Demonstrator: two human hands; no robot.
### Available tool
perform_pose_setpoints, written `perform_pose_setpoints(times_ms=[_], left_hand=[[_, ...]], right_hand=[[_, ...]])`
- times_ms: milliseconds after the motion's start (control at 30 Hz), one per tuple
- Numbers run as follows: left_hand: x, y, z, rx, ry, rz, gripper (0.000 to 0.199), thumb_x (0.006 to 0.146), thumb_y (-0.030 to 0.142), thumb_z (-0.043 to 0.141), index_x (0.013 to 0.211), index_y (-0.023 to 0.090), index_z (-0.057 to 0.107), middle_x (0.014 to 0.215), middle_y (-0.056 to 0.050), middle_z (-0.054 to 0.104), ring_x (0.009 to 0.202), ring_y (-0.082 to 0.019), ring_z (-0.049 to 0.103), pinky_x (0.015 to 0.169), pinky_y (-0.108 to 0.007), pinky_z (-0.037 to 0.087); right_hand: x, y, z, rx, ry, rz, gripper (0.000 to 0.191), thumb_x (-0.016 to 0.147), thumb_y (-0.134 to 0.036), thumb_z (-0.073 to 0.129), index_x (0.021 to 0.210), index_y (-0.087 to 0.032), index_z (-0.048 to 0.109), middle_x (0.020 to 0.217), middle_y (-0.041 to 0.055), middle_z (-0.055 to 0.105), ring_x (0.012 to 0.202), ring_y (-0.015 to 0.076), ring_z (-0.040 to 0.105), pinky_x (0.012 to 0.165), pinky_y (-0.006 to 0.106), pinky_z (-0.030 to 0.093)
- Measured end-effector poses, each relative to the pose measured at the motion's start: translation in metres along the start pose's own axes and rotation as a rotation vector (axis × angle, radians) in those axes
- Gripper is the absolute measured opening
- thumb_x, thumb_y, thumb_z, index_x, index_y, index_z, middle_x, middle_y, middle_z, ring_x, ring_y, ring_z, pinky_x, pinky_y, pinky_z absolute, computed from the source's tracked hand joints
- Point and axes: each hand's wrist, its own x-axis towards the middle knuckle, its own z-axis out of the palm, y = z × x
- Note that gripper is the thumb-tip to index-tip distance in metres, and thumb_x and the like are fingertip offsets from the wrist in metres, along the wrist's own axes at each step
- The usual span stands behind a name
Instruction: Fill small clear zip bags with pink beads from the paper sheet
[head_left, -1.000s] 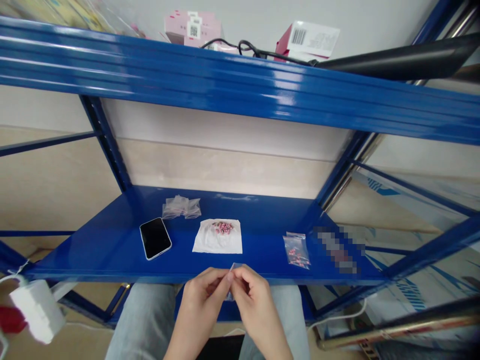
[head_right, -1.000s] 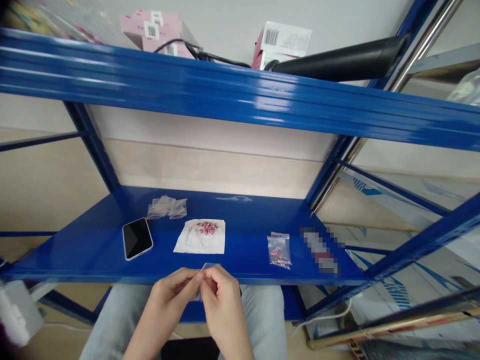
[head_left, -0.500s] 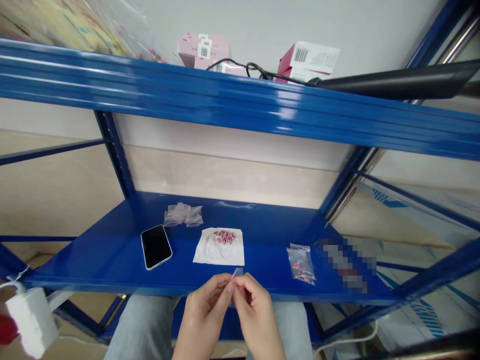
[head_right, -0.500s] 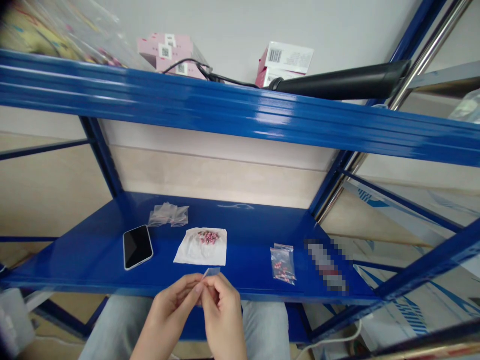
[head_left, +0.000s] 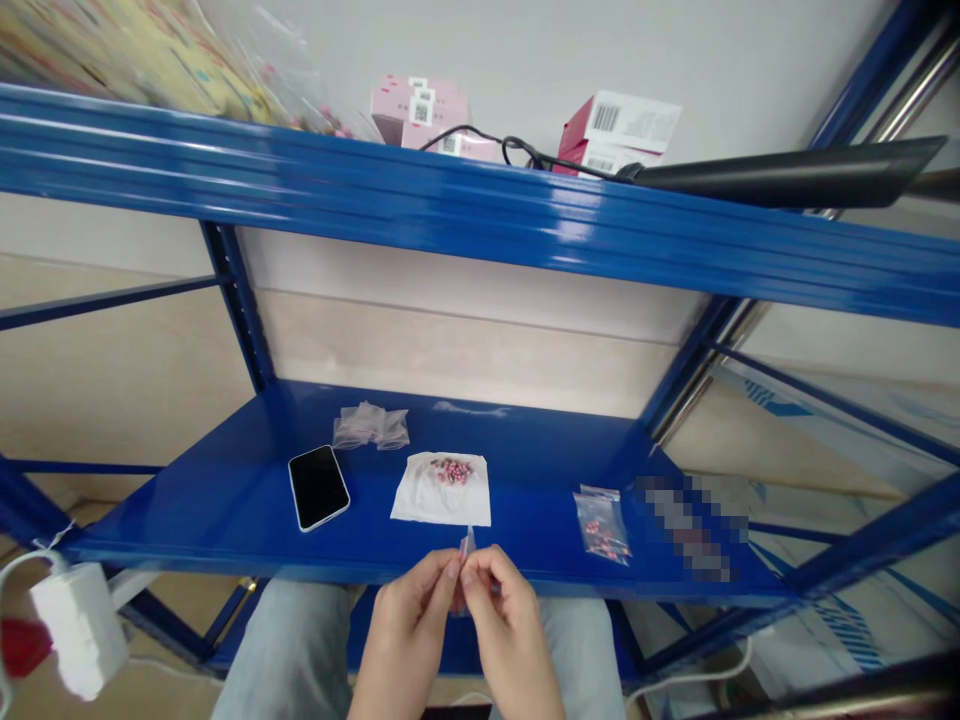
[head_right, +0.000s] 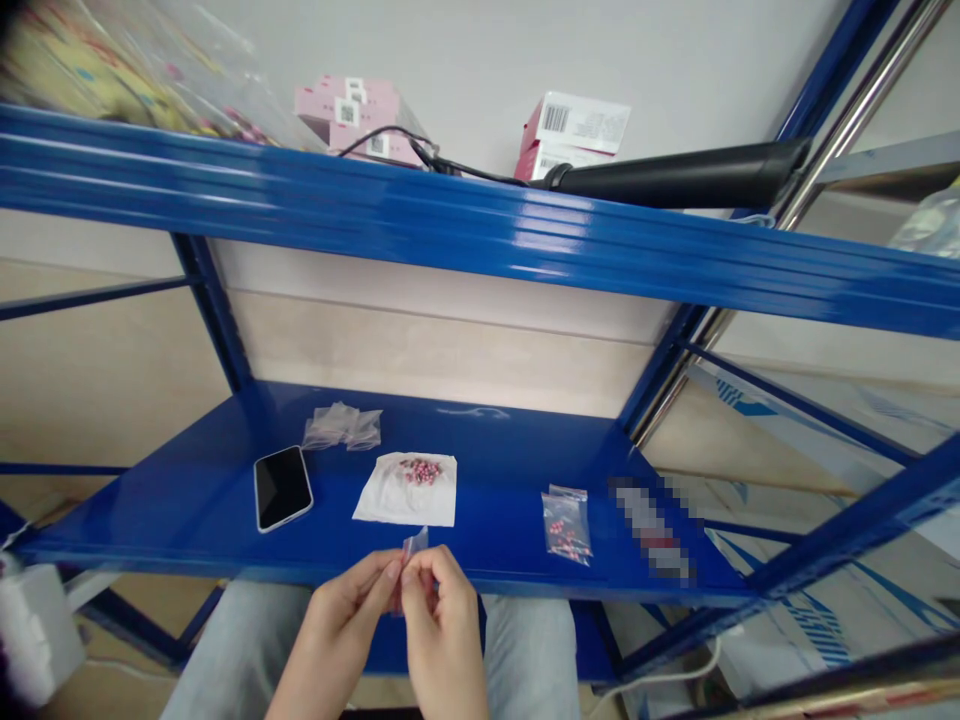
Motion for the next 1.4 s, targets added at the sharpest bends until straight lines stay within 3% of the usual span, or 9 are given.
perform_pose_setpoints(times_ms=[133,300,400,633,833,1067,1233,1400], left_hand=[[-0.009,0.002,-0.001,0.024,0.059,0.024,0.034,0.097,0.047,0.054,0.111,0.022,0.073,0.104,-0.009,0.077,0.089,-0.023,0.073,0.08,-0.028,0.058],[-0.032,-0.001,-0.005,0.116,0.16,0.1,0.034,0.093,0.051,0.058,0.112,0.029,0.077,0.117,-0.009,0.076,0.106,-0.028,0.072,0.088,-0.034,0.059],[-0.041,-0.005,-0.008,0.124,0.157,0.159,0.037,0.086,0.052,0.067,0.114,0.031,0.077,0.121,-0.009,0.075,0.113,-0.031,0.068,0.091,-0.038,0.059],[-0.023,-0.003,-0.01,0.016,-0.036,-0.025,0.035,0.097,0.044,0.056,0.119,0.024,0.074,0.117,-0.008,0.076,0.105,-0.025,0.071,0.092,-0.031,0.057],[-0.018,-0.009,-0.004,-0.098,-0.018,-0.1,0.03,0.094,0.046,0.062,0.102,0.02,0.075,0.094,-0.006,0.079,0.085,-0.022,0.073,0.076,-0.025,0.057],[-0.005,-0.012,-0.012,0.162,0.014,-0.04,0.034,0.097,0.047,0.056,0.083,0.02,0.072,0.071,0.0,0.069,0.067,-0.016,0.062,0.061,-0.019,0.045],[-0.002,-0.012,-0.011,0.229,-0.005,0.014,0.032,0.1,0.044,0.05,0.09,0.022,0.071,0.075,0.0,0.069,0.067,-0.015,0.062,0.063,-0.02,0.045],[-0.005,-0.01,0.0,0.177,0.087,0.06,0.029,0.102,0.041,0.047,0.089,0.021,0.065,0.077,-0.001,0.067,0.068,-0.015,0.061,0.065,-0.021,0.045]], right_hand=[[-0.007,-0.002,-0.003,-0.062,-0.002,-0.025,0.027,0.096,-0.048,0.057,0.091,-0.022,0.063,0.084,0.0038,0.064,0.074,0.0181,0.06,0.064,0.023,0.047],[-0.012,-0.008,-0.008,-0.135,0.035,-0.071,0.02,0.096,-0.042,0.06,0.089,-0.023,0.061,0.086,0.0043,0.066,0.074,0.0177,0.064,0.065,0.023,0.049],[-0.013,-0.011,-0.009,-0.167,0.05,-0.116,0.019,0.099,-0.039,0.055,0.089,-0.023,0.06,0.086,0.0044,0.066,0.074,0.0178,0.065,0.066,0.023,0.049],[-0.014,-0.014,-0.01,-0.3,-0.031,-0.159,0.025,0.102,-0.031,0.047,0.082,-0.022,0.058,0.078,0.0015,0.061,0.07,0.0153,0.059,0.063,0.023,0.043],[-0.01,-0.01,-0.008,-0.338,-0.114,-0.138,0.021,0.101,-0.023,0.049,0.081,-0.021,0.058,0.078,-0.0005,0.061,0.071,0.014,0.058,0.065,0.023,0.039],[0.0,-0.009,-0.01,-0.235,-0.166,-0.077,0.027,0.1,-0.031,0.053,0.078,-0.021,0.066,0.076,-0.0001,0.062,0.069,0.0141,0.057,0.062,0.023,0.037],[0.005,-0.004,-0.002,-0.023,-0.078,0.054,0.031,0.096,-0.038,0.057,0.071,-0.019,0.06,0.068,-0.001,0.057,0.066,0.0145,0.053,0.06,0.023,0.038],[0.004,0.004,0.009,0.211,-0.038,0.174,0.03,0.092,-0.04,0.061,0.071,-0.019,0.059,0.067,-0.0012,0.054,0.067,0.0151,0.051,0.061,0.023,0.041]])
